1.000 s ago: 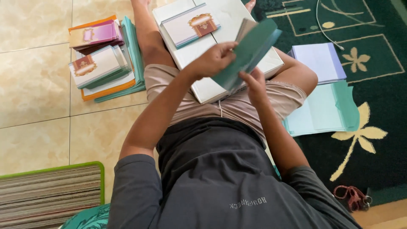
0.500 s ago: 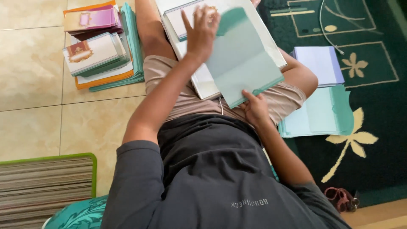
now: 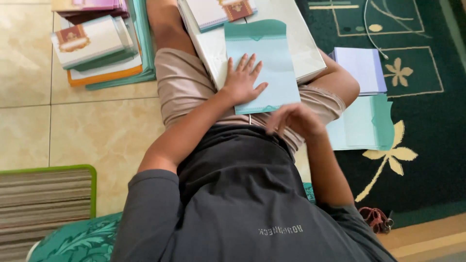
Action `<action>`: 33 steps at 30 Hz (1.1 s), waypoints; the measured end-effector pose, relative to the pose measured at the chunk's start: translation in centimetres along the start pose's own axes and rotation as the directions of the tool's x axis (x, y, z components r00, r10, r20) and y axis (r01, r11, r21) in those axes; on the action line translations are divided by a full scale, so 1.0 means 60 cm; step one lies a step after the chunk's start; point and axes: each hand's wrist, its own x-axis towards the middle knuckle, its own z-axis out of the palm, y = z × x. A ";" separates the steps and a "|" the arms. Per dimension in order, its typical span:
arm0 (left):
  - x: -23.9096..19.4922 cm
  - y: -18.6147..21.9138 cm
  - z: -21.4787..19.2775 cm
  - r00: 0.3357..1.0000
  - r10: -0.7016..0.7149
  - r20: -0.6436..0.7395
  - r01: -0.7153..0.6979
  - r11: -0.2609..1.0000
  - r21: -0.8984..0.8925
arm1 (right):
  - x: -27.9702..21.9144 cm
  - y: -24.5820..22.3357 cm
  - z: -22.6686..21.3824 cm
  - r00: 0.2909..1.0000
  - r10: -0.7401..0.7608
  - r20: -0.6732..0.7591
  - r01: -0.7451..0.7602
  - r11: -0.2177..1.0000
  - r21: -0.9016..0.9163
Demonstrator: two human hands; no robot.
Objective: Manually inserting printed invitation cards into envelopes and stacking them on a makeshift table.
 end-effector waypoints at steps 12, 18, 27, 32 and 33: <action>0.001 -0.026 0.021 0.997 0.075 0.020 -0.076 0.995 0.059 | 0.116 0.023 -0.046 0.953 0.183 -0.243 -0.168 -0.349 -0.922; -0.008 -0.013 -0.005 0.996 0.068 0.056 -0.070 0.997 0.031 | 0.235 0.038 -0.139 0.875 0.111 -0.471 -0.417 -0.323 -0.850; -0.003 -0.016 0.005 0.998 0.059 0.027 -0.060 0.998 0.035 | 0.304 0.061 -0.232 0.885 -0.065 -0.461 -0.457 -0.311 -0.833; 0.052 -0.017 0.011 1.000 -0.014 -0.004 0.014 1.000 0.025 | 0.296 0.063 -0.237 0.903 -0.089 -0.421 -0.428 -0.285 -0.858; 0.069 -0.021 0.008 0.998 -0.055 -0.002 0.055 0.997 0.062 | 0.297 0.060 -0.235 0.905 -0.087 -0.416 -0.423 -0.276 -0.863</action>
